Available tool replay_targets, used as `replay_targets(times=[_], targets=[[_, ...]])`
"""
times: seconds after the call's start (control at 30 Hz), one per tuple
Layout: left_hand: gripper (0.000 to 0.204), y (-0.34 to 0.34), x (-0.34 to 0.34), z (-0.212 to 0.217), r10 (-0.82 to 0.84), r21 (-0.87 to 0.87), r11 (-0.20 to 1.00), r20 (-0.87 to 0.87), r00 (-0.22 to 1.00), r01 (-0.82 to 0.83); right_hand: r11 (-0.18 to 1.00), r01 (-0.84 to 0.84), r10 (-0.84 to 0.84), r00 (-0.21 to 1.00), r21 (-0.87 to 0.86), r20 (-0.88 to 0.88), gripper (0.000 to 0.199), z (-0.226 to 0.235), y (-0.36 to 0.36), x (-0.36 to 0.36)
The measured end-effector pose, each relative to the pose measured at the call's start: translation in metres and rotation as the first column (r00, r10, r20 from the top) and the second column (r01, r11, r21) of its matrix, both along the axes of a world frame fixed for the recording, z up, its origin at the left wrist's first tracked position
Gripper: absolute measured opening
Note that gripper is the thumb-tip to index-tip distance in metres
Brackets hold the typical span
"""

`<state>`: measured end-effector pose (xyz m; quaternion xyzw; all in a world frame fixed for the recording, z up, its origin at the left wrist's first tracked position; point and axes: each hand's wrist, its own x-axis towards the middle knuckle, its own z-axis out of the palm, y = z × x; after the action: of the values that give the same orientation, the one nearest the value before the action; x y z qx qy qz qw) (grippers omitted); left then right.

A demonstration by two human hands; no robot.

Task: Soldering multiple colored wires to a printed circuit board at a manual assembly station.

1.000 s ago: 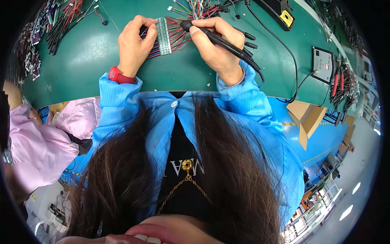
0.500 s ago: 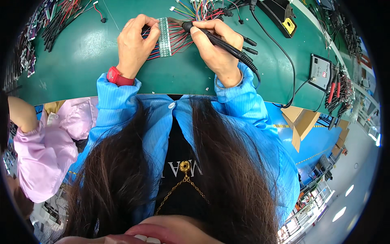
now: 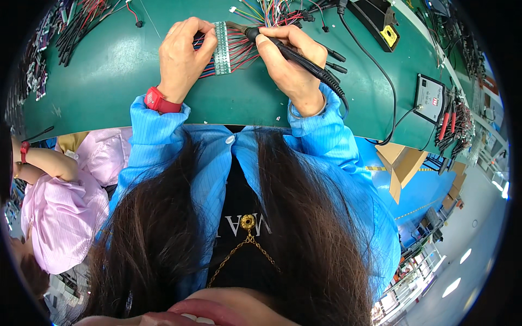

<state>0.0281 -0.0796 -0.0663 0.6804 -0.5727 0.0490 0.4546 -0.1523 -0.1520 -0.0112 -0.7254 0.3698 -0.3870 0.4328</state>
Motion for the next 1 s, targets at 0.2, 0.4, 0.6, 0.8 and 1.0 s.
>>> replay_targets(times=[0.2,0.4,0.6,0.8,1.0], targets=[[0.014,-0.0013,-0.0007,0.0000,0.009,-0.002,1.000,0.032,0.999,-0.009,1.000,-0.006,0.005,1.000,-0.029,-0.024,0.017,0.0014,-0.0002,-0.0004],[0.013,-0.0024,-0.0020,0.0005,0.024,0.003,1.000,0.070,0.997,-0.025,0.999,-0.009,0.007,0.999,-0.053,-0.032,0.017,0.0022,0.0007,-0.0003],[0.012,-0.0027,-0.0021,-0.0001,0.036,0.028,0.999,0.094,0.995,-0.038,0.998,-0.011,0.007,0.998,-0.066,-0.055,0.017,0.0028,0.0012,-0.0001],[0.010,-0.0005,0.0013,0.0012,0.002,0.028,1.000,0.008,1.000,-0.003,0.997,0.014,-0.015,1.000,-0.078,-0.007,0.015,0.0020,0.0014,-0.0025],[0.009,0.0004,-0.0002,0.0026,-0.002,0.037,0.999,-0.017,1.000,0.003,0.985,0.029,-0.032,0.999,-0.169,-0.014,0.014,0.0006,0.0015,-0.0041]])
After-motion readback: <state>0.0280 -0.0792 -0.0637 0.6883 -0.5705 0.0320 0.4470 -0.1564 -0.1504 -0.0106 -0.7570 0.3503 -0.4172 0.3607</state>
